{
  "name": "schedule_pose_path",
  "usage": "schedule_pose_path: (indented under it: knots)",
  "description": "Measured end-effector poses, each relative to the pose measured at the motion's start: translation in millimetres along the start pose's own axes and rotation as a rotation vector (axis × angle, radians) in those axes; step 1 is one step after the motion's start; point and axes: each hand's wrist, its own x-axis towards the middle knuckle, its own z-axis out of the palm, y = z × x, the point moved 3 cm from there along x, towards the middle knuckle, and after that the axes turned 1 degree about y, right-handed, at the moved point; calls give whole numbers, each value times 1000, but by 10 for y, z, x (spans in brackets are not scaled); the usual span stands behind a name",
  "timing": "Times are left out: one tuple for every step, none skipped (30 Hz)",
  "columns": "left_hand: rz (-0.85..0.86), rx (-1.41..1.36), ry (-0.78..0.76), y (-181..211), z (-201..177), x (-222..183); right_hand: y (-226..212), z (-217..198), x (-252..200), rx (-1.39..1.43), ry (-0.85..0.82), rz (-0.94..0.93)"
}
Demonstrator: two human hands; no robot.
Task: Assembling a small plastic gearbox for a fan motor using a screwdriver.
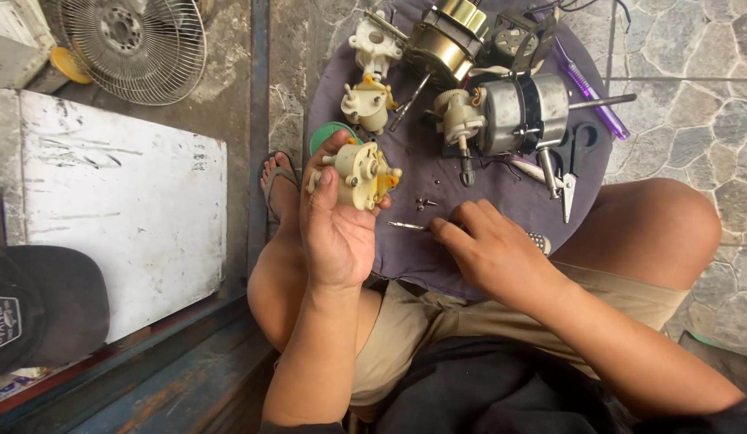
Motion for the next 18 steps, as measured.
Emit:
schedule_pose_path:
  knots:
    - [5,4,2,0,-10,6,-33,-88,39,4,3,-4]
    - [21,4,8,4,-23,11,-46,-176,76,176,13,60]
    - [35,3,13,3,-33,18,-56,-263,109,347,22,124]
    - [40,6,13,-12,-46,26,-92,-355,162,349,25,120]
    - [60,12,-3,-25,-52,35,-113,-441,208,502,21,178]
    - [79,19,-19,-39,-56,44,-134,-526,252,655,16,235]
    - [80,21,-22,-24,-44,32,-147,-564,280,654,20,235]
    - [106,25,-34,-1,-29,19,-153,-595,307,729,20,265]
    - [134,26,-45,18,-12,8,-156,-629,335,802,19,294]
    - [135,26,-48,19,-7,1,-159,-664,353,801,22,293]
    - [153,43,-85,26,4,-14,-162,-691,370,790,5,304]
    - [171,60,-121,34,13,-28,-167,-716,389,778,-11,315]
    - [171,59,-120,22,-4,-33,-164,-719,391,778,-13,315]
    - [180,60,-138,13,-15,-39,-158,-721,393,779,-15,324]
    - [191,59,-158,2,-23,-40,-148,-725,397,778,-16,333]
    - [192,58,-158,6,-22,-37,-150,-731,405,776,-17,332]
    - [193,56,-172,10,-19,-39,-154,-737,410,778,-17,336]
    - [195,55,-186,13,-16,-42,-156,-742,414,779,-17,340]
